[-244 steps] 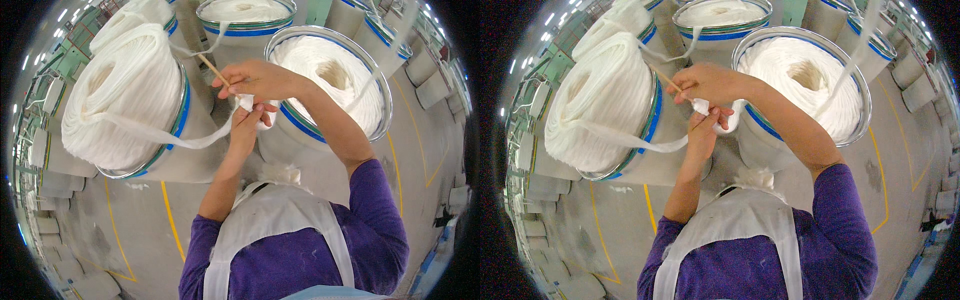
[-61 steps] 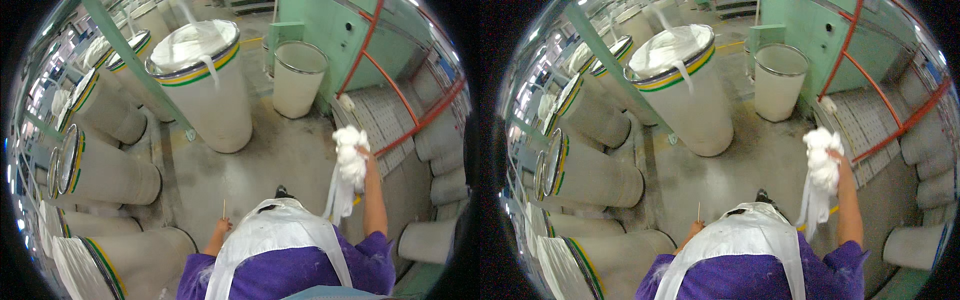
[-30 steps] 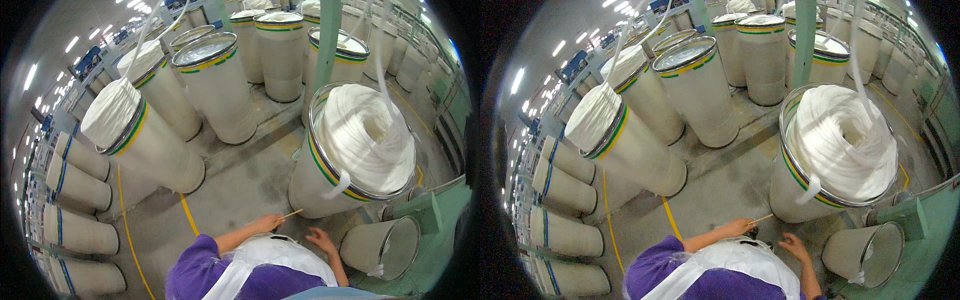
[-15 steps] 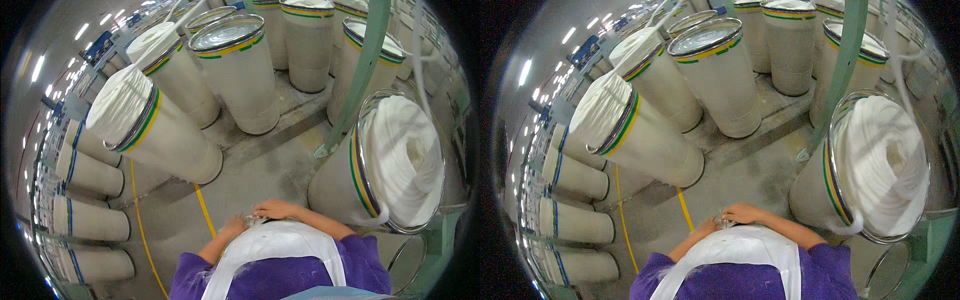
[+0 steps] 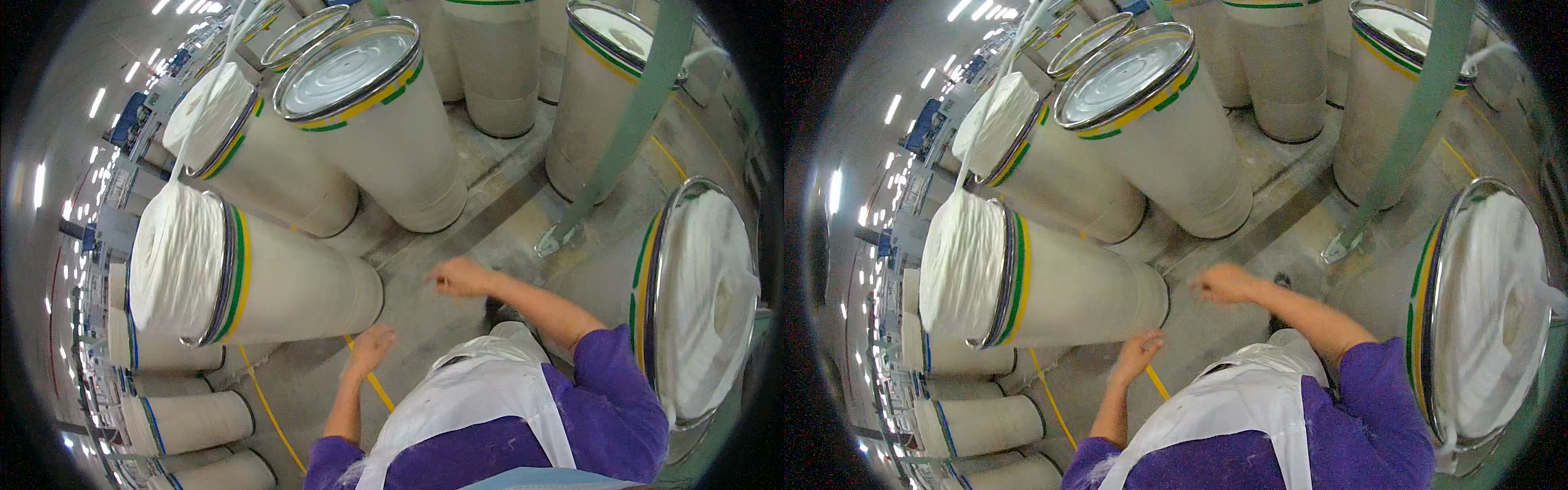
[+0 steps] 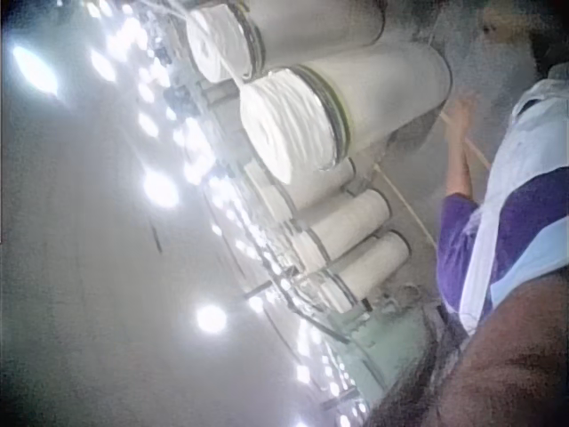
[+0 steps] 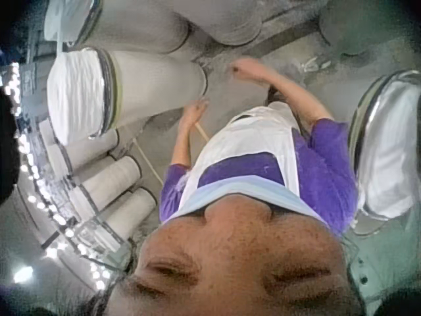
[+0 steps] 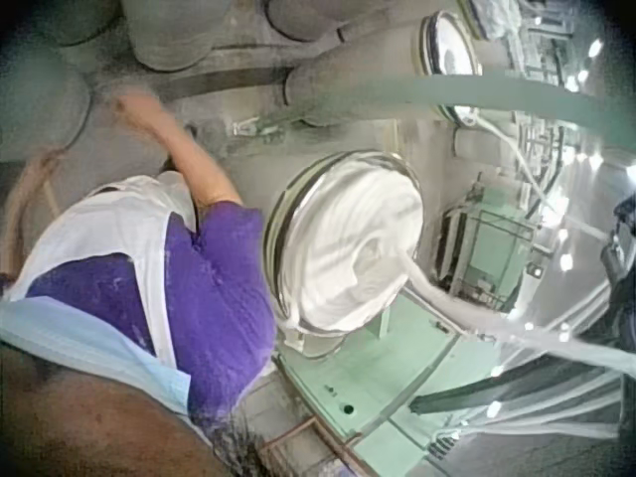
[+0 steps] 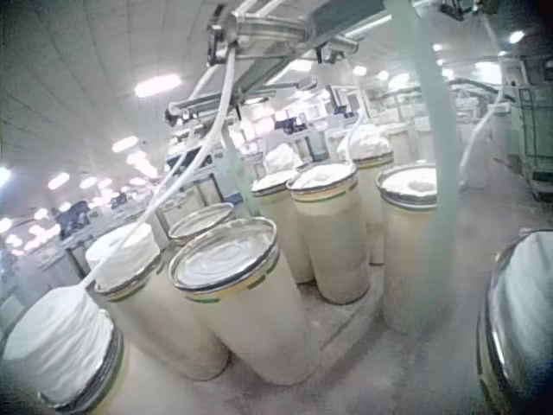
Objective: The person moves large rolls of white textile roving between cylindrical containers, pulls strands from the rolls, and uses a thin wooden stick to guide and separate the fibers. The person also places metal lids on the containers and walks between workstations.
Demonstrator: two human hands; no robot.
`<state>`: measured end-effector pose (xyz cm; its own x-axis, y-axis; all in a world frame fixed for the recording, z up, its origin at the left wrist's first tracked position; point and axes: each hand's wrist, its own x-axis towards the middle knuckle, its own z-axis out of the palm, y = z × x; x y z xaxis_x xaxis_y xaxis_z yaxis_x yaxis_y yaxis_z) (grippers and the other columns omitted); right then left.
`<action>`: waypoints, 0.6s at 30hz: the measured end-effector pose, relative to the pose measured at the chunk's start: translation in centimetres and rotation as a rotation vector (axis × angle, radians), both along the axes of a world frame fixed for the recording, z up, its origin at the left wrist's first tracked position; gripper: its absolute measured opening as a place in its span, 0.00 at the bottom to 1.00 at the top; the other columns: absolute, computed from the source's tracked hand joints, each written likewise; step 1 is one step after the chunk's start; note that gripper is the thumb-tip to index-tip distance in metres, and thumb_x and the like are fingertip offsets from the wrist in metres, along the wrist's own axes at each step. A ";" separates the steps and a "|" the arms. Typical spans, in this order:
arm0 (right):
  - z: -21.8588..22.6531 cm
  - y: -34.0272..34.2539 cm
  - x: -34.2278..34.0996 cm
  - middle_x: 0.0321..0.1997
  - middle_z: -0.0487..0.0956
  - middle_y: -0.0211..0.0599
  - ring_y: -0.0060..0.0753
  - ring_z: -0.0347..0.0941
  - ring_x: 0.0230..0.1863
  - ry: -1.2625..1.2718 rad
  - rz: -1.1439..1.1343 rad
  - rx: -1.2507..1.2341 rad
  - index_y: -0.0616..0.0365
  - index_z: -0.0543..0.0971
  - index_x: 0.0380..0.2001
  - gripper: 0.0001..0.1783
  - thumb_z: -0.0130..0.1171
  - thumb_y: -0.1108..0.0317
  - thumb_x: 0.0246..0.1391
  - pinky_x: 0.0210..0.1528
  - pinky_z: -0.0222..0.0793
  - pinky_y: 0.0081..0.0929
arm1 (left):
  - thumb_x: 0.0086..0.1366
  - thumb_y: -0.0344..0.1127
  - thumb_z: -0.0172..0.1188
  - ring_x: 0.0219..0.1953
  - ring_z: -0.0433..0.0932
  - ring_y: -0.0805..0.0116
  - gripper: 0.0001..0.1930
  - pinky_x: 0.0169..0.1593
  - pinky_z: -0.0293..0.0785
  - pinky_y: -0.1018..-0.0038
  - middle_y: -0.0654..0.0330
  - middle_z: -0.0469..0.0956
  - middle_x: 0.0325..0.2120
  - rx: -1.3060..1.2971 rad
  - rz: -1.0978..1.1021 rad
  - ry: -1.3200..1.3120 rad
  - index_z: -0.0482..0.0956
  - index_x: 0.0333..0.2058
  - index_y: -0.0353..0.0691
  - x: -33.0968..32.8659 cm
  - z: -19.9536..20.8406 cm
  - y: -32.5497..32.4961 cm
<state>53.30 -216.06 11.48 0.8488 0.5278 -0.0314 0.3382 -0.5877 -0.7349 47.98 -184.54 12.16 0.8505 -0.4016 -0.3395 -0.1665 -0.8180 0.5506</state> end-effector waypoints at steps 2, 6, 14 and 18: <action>4.0 -4.0 6.0 0.40 0.78 0.42 0.47 0.75 0.43 -0.239 -0.118 0.083 0.50 0.78 0.44 0.16 0.57 0.64 0.50 0.45 0.70 0.40 | 0.65 0.43 0.56 0.53 0.72 0.59 0.18 0.47 0.72 0.69 0.55 0.75 0.51 0.017 0.125 0.112 0.75 0.50 0.43 6.2 3.4 -2.1; 10.1 -10.1 18.4 0.46 0.75 0.36 0.42 0.70 0.50 -0.525 -0.213 0.009 0.49 0.74 0.50 0.24 0.63 0.63 0.47 0.52 0.67 0.38 | 0.58 0.36 0.64 0.57 0.66 0.53 0.24 0.58 0.64 0.63 0.55 0.70 0.55 -0.072 -0.263 -0.631 0.72 0.53 0.42 21.4 10.0 -8.5; 14.6 -15.4 41.6 0.41 0.75 0.38 0.38 0.69 0.52 -0.891 -0.082 -0.360 0.55 0.73 0.46 0.25 0.65 0.63 0.43 0.61 0.58 0.44 | 0.44 0.36 0.73 0.58 0.65 0.53 0.37 0.59 0.66 0.63 0.56 0.66 0.57 0.263 -0.351 -0.691 0.68 0.54 0.40 46.9 18.2 -18.4; 13.0 -15.6 47.7 0.25 0.75 0.34 0.37 0.76 0.34 -0.728 0.136 -0.291 0.53 0.74 0.27 0.07 0.59 0.67 0.43 0.38 0.70 0.36 | 0.42 0.36 0.73 0.53 0.70 0.56 0.31 0.53 0.71 0.66 0.58 0.71 0.52 0.245 -0.446 -0.601 0.74 0.49 0.45 51.8 16.6 -18.7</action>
